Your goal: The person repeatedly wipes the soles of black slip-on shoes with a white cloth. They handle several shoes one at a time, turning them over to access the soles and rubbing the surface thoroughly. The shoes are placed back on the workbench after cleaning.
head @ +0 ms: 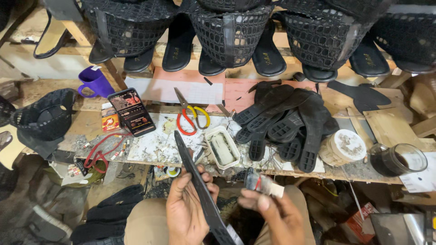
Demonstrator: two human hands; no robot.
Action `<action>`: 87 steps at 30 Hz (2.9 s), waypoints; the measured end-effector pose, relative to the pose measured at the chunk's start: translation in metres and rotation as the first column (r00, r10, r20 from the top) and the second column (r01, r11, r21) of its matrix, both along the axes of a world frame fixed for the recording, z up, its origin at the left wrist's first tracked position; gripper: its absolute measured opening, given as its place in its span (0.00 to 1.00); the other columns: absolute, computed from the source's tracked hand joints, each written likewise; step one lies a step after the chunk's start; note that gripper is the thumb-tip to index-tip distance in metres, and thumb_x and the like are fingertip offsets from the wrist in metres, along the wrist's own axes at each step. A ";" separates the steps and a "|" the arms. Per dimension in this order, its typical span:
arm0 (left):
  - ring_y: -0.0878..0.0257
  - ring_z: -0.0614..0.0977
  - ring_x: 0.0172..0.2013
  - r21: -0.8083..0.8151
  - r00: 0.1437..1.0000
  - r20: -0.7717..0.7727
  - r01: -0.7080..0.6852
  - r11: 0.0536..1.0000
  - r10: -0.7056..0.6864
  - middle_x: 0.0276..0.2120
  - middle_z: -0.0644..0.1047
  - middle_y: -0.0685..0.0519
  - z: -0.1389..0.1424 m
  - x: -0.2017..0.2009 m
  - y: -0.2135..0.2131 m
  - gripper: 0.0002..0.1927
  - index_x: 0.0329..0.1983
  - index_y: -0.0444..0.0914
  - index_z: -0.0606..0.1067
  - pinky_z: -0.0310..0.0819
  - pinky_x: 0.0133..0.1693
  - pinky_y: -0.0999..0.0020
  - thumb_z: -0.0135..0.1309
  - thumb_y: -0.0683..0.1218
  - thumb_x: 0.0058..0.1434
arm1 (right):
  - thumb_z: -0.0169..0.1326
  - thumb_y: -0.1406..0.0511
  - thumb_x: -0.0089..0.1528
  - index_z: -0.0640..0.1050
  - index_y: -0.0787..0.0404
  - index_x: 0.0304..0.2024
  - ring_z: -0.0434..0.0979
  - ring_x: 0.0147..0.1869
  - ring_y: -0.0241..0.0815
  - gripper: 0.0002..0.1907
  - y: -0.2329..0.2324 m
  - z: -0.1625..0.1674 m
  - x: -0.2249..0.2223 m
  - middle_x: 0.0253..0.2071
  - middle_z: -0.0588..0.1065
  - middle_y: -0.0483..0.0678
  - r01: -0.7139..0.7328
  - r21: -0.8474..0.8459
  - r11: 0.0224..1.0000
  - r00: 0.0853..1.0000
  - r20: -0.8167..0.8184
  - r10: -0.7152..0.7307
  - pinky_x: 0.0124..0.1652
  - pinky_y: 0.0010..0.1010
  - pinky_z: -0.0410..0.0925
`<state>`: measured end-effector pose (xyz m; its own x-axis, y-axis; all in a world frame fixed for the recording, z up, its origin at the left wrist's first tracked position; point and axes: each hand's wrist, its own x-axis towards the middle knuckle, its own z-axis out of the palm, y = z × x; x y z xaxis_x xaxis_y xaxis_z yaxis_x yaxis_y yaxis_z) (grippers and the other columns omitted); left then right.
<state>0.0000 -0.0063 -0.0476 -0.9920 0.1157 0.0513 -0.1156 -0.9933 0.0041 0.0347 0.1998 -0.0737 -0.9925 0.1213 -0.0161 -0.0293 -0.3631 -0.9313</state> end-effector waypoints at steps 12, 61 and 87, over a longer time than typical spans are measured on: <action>0.56 0.80 0.47 -0.524 0.975 0.054 -0.154 0.837 0.213 0.49 0.78 0.48 0.035 0.009 0.017 0.31 0.67 0.42 0.64 0.77 0.49 0.56 0.49 0.36 0.58 | 0.56 0.69 0.55 0.54 0.64 0.74 0.80 0.60 0.66 0.45 -0.007 0.031 0.015 0.70 0.67 0.68 -0.051 -0.092 0.994 0.998 -0.047 0.047 0.56 0.56 0.69; 0.46 0.82 0.49 -0.692 0.980 -0.171 -0.194 -0.696 -0.103 0.53 0.73 0.47 0.008 0.049 0.059 0.32 0.65 0.63 0.76 0.80 0.42 0.55 0.63 0.53 0.54 | 0.61 0.69 0.60 0.55 0.69 0.74 0.67 0.75 0.58 0.44 -0.009 0.114 -0.021 0.72 0.64 0.63 0.363 0.497 0.788 0.837 -0.546 -0.042 0.71 0.45 0.60; 0.65 0.84 0.41 -0.980 0.918 -0.152 -0.091 -0.179 0.365 0.43 0.81 0.47 0.017 0.043 0.031 0.21 0.57 0.41 0.81 0.76 0.41 0.75 0.57 0.39 0.60 | 0.53 0.67 0.67 0.48 0.75 0.76 0.73 0.70 0.57 0.42 0.016 0.057 -0.031 0.67 0.70 0.66 0.584 0.600 0.547 0.785 -0.590 -0.190 0.64 0.40 0.66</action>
